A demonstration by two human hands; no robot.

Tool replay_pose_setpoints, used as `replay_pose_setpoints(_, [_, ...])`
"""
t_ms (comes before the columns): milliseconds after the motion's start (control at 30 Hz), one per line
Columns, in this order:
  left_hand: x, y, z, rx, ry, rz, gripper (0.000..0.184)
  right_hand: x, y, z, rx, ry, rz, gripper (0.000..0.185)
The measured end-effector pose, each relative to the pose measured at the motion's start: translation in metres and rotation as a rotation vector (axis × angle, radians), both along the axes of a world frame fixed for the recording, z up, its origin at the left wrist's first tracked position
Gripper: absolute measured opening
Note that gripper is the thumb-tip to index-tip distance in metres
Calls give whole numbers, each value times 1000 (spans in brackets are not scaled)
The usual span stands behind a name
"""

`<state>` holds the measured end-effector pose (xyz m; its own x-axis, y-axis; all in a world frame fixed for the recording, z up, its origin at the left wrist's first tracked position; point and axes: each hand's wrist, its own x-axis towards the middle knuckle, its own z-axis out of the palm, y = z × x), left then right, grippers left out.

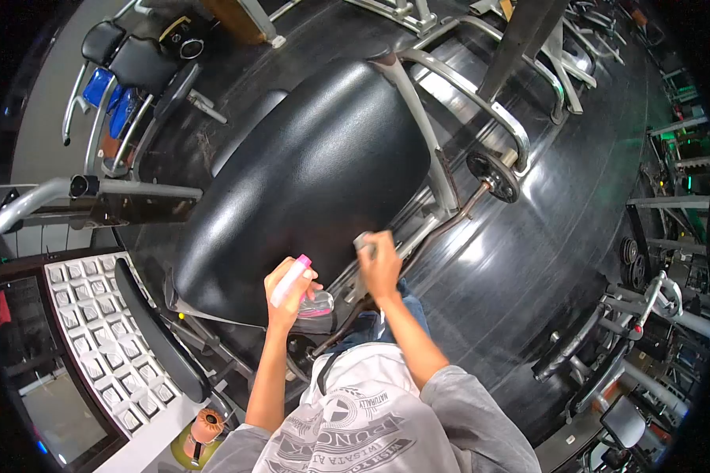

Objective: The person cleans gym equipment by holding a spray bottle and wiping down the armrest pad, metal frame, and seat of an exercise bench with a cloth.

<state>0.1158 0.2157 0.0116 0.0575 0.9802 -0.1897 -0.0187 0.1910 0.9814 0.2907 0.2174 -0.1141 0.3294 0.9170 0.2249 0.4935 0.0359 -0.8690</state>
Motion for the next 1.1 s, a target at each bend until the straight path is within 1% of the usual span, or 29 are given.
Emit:
replay_pose_setpoints(67, [6, 10, 1, -18, 22, -32, 23, 29, 34, -1, -116, 101, -214, 18])
replay_pose_setpoints(100, [9, 12, 1, -34, 44, -61, 25, 44, 53, -7, -64, 79, -283, 19])
replay_pose_setpoints(133, [12, 14, 1, -36, 42, -65, 25, 55, 67, -4, -77, 129, -332, 19])
replay_pose_setpoints(167, [16, 17, 1, -56, 66, -88, 25, 61, 78, 14, -174, 268, -340, 19])
replay_pose_setpoints(233, [24, 21, 0, -76, 88, -115, 26, 56, 79, 5, -94, 278, -395, 17])
replay_pose_setpoints(300, [32, 25, -1, -94, 37, -100, 16, 35, 56, -1, -58, 275, -371, 20])
replay_pose_setpoints(367, [38, 31, -2, -112, 36, -113, 13, 11, 21, -5, -195, 257, -285, 21])
replay_pose_setpoints(467, [47, 42, -3, -108, 16, -135, 15, -5, -6, -15, -353, 478, -270, 22])
replay_pose_setpoints(500, [49, 44, -2, -116, 4, -124, 16, -1, 1, -19, -353, 480, -270, 22])
replay_pose_setpoints(600, [49, 48, -1, -150, -9, -112, 17, 30, 45, -34, -186, 432, -447, 19])
replay_pose_setpoints(633, [47, 48, -1, -178, -12, -111, 17, 44, 64, -33, -122, 382, -493, 19])
replay_pose_setpoints(667, [45, 48, -1, -211, -32, -105, 17, 59, 83, -21, -118, 399, -519, 19])
replay_pose_setpoints(700, [44, 48, -1, -217, -30, -108, 17, 71, 101, -22, -24, 314, -554, 21])
replay_pose_setpoints(733, [44, 48, -1, -195, 18, -131, 20, 85, 116, -12, -52, 379, -542, 19])
replay_pose_setpoints(767, [44, 48, -2, -170, 65, -153, 23, 94, 127, -3, -56, 381, -543, 19])
replay_pose_setpoints(833, [43, 48, -1, -178, 72, -145, 23, 105, 141, 5, -40, 254, -453, 17])
replay_pose_setpoints(900, [41, 47, -3, -184, 79, -143, 23, 98, 126, 6, 5, 274, -448, 16])
replay_pose_setpoints(967, [41, 44, -8, -144, 118, -123, 23, 82, 91, 10, -83, 321, -370, 15])
replay_pose_setpoints(1033, [42, 43, -8, -143, 135, -107, 22, 66, 64, 15, -128, 531, -323, 15])
replay_pose_setpoints(1100, [42, 42, -9, -116, 84, -93, 17, 72, 69, 10, -130, 537, -316, 15])
